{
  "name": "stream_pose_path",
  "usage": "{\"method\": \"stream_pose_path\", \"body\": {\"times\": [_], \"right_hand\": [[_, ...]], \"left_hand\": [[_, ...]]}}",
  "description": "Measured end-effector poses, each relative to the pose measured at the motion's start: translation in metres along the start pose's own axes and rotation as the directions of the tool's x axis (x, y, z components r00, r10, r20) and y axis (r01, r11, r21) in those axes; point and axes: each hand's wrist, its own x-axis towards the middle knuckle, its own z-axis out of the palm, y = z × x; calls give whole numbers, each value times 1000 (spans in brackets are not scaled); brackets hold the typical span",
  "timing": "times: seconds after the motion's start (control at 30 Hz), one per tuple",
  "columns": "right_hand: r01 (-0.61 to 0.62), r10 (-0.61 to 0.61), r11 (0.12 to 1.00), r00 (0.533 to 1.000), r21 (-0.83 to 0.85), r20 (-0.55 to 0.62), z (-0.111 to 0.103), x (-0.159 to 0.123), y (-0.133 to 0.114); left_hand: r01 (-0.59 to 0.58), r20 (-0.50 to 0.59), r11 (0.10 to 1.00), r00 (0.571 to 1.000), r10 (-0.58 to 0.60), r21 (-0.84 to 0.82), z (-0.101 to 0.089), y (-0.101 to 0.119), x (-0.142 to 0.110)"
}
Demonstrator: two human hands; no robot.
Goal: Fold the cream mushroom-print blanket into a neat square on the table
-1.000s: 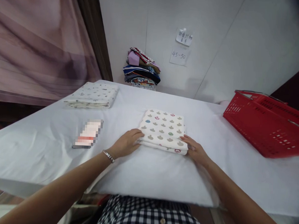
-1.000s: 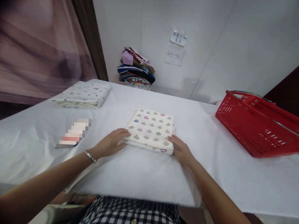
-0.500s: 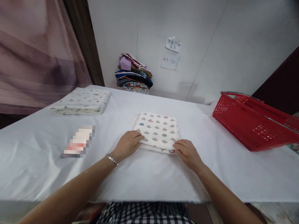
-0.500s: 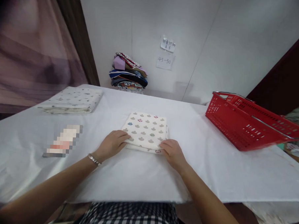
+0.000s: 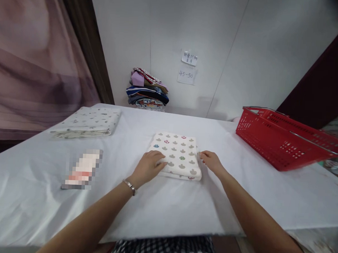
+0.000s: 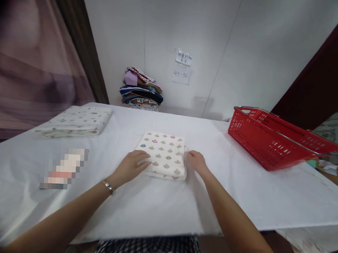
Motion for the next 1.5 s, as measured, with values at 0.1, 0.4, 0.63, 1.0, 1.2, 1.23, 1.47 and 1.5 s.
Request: {"method": "stream_pose_path", "body": {"times": [0.1,0.4,0.63,1.0,1.2,1.23,1.47,1.5], "right_hand": [[-59,63,992,997,-114,37,8,22,-7],[-51,50,943,999,-328,-13,26,13,-37],[-71,22,934,990,-350,-143,28,11,-23],[-57,50,952,998,-302,-29,24,36,-11],[-58,49,940,998,-337,-36,30,48,-24],[-60,45,939,998,-338,-52,30,47,-23],[-70,42,951,994,-300,-99,28,41,-2],[-58,33,954,995,-295,-91,27,43,-1]], "left_hand": [[-29,-4,999,1000,30,34,15,5,9],[-35,59,996,998,30,81,27,8,9],[76,167,983,980,-104,165,21,-4,18],[184,142,967,967,-210,177,20,-23,21],[213,195,960,949,-247,180,22,-26,23],[217,203,960,946,-252,177,22,-25,23],[177,245,964,943,-223,196,21,-16,14],[181,241,963,944,-228,199,21,-17,14]]}}
